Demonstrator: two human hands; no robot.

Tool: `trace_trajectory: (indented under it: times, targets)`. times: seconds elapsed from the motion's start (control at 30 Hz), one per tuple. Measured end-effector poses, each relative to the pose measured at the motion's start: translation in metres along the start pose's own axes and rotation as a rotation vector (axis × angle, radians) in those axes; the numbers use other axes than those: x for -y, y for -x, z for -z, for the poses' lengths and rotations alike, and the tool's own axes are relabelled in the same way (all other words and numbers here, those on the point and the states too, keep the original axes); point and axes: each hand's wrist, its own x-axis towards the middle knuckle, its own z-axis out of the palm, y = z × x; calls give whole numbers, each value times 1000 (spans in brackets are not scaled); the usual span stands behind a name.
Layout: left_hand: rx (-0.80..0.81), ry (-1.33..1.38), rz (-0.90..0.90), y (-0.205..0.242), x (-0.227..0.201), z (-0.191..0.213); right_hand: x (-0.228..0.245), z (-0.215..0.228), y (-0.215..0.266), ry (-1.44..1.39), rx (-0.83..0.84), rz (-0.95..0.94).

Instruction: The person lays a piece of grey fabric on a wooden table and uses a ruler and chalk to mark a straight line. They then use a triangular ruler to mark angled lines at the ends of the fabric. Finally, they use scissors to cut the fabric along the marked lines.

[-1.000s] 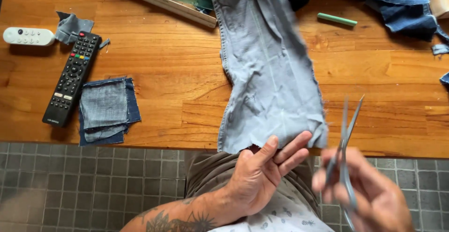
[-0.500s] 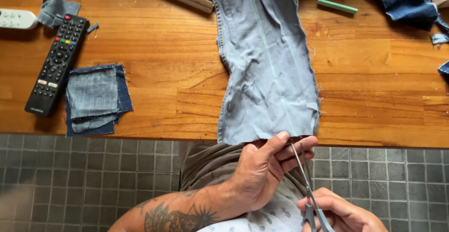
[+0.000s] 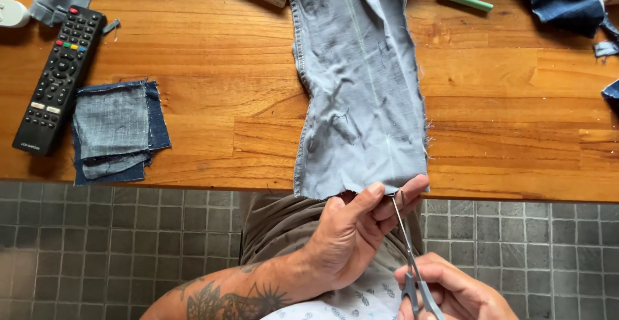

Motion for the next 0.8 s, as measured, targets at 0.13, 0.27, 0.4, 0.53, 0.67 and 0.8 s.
trace_trajectory:
  times: [0.13,0.27,0.4,0.53,0.67,0.8]
  targets:
    - [61,-18,36,1,-2,5,6,-4,-16,16,18,-116]
    - [86,-3,233,8,-8,10,7,5,-34,22,193,-48]
    - [86,-93,123,4,-5,16,20,-2,-37,44,223,-39]
    - [158,-32,239,8,-7,16,17,1,-43,53,222,-9]
    - [200,-129,202,7,-12,12,21,-2,-50,102,178,33]
    - [223,-203,171,5,-10,19,19,5,-54,75,205,41]
